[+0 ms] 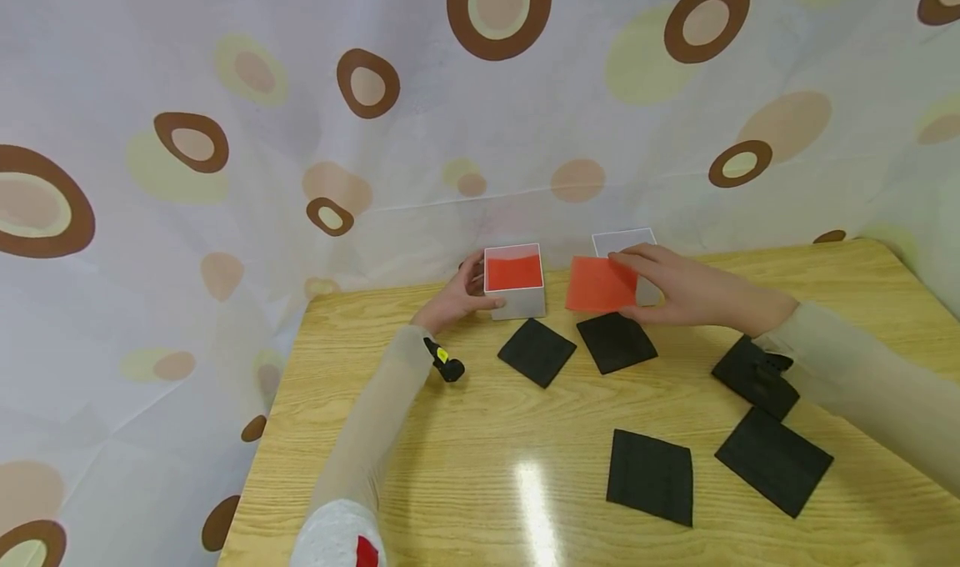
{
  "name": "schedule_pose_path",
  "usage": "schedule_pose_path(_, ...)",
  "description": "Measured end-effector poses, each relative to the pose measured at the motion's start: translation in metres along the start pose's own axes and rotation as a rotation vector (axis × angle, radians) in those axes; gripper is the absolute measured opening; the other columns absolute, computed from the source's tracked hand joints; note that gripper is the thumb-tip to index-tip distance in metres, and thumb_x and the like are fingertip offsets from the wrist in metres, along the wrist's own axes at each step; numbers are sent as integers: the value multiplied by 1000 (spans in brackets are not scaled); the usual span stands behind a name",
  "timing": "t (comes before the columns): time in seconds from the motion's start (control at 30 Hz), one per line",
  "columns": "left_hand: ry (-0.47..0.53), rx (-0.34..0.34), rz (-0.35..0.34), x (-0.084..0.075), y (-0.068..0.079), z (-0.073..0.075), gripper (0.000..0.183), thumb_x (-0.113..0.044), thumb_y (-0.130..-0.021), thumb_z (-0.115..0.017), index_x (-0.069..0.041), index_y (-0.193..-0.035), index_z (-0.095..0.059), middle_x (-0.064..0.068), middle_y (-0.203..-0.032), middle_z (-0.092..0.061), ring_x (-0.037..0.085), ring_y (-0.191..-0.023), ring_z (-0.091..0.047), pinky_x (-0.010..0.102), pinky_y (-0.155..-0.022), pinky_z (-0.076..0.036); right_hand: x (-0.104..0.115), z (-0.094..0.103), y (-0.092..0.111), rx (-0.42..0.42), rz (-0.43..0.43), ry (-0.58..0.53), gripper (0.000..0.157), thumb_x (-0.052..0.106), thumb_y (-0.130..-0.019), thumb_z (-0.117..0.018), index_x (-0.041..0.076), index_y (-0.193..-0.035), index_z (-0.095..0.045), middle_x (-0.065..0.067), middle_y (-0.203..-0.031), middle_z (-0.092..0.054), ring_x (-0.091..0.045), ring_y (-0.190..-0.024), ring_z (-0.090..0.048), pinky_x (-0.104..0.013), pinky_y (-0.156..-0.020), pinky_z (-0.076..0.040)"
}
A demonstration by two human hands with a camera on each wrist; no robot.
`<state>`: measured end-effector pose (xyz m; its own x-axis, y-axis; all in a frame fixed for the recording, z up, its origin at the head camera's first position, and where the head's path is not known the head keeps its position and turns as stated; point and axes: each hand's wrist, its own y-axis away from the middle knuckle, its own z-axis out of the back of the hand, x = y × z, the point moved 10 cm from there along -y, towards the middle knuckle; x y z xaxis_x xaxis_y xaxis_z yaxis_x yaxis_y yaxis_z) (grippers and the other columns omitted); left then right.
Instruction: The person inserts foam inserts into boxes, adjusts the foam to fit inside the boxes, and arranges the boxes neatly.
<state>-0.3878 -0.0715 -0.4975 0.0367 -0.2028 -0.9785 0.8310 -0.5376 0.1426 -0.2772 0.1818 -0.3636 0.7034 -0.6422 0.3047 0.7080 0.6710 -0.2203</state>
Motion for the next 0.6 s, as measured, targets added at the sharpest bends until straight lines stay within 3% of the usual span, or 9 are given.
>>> schedule_pose_path(0.3,3,4,-3,-1,1,-1,99,1,-94,-74,-20,-167,-11,8,-165,-33,27,-153,-34,44,-120,-37,-2,-4,-28,76,-50,-55,74,28,-91,-80,-9,-147,-49,-29,-144,-52,-47,-130,-53,-60,-104,-49)
schedule_pose_path(0.6,7,11,0,0,1,0,99,-1,-94,-75,-22,-167,-11,7,-164,-34,25,-152,-35,44,-119,-38,0,-7,-48,83,-47,-80,68,26,-93,-77,-9,-145,-51,-26,-141,-55,-42,-124,-56,-57,-102,-52)
